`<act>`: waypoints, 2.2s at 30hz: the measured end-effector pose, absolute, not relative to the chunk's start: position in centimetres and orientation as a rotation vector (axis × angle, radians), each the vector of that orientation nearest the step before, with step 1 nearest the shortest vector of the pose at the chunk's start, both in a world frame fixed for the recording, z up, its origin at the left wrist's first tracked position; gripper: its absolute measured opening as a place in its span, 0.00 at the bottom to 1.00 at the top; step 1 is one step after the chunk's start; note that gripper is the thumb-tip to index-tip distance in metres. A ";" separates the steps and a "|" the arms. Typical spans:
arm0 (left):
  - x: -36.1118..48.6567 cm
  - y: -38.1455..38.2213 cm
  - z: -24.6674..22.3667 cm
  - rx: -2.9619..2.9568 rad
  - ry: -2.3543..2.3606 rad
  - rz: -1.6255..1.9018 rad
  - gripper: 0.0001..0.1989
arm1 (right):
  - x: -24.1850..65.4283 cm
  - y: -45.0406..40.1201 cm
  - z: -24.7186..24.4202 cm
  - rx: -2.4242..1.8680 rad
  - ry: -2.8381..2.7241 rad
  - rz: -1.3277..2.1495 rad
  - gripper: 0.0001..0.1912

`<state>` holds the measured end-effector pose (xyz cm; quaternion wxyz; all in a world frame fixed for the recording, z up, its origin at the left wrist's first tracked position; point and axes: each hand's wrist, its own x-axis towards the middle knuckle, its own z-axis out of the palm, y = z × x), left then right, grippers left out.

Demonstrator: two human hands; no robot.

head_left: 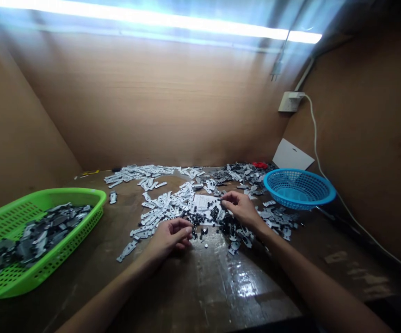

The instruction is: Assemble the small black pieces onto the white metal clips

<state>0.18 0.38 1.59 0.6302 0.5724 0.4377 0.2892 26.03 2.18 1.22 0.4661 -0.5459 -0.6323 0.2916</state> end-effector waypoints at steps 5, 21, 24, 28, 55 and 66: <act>0.8 -0.1 1.6 1.243 0.997 0.688 0.23 | 22.1 0.1 0.7 -0.988 -1.223 1.265 0.12; -0.1 0.4 0.6 1.046 1.004 0.729 0.21 | 23.1 0.6 -0.3 -1.080 -2.363 0.307 0.09; -0.2 0.3 0.7 1.027 1.002 0.689 0.20 | 23.0 1.0 -0.7 -1.078 -2.419 0.295 0.06; -0.2 0.3 0.4 1.055 1.019 0.675 0.17 | 23.3 1.1 -0.5 -1.141 -2.379 0.320 0.04; -0.1 -0.1 0.1 1.162 0.953 0.623 0.16 | 22.2 0.0 0.4 -0.990 -2.188 0.638 0.03; -0.1 0.0 0.2 1.180 0.954 0.648 0.14 | 22.5 0.2 0.8 -1.225 -1.952 0.632 0.09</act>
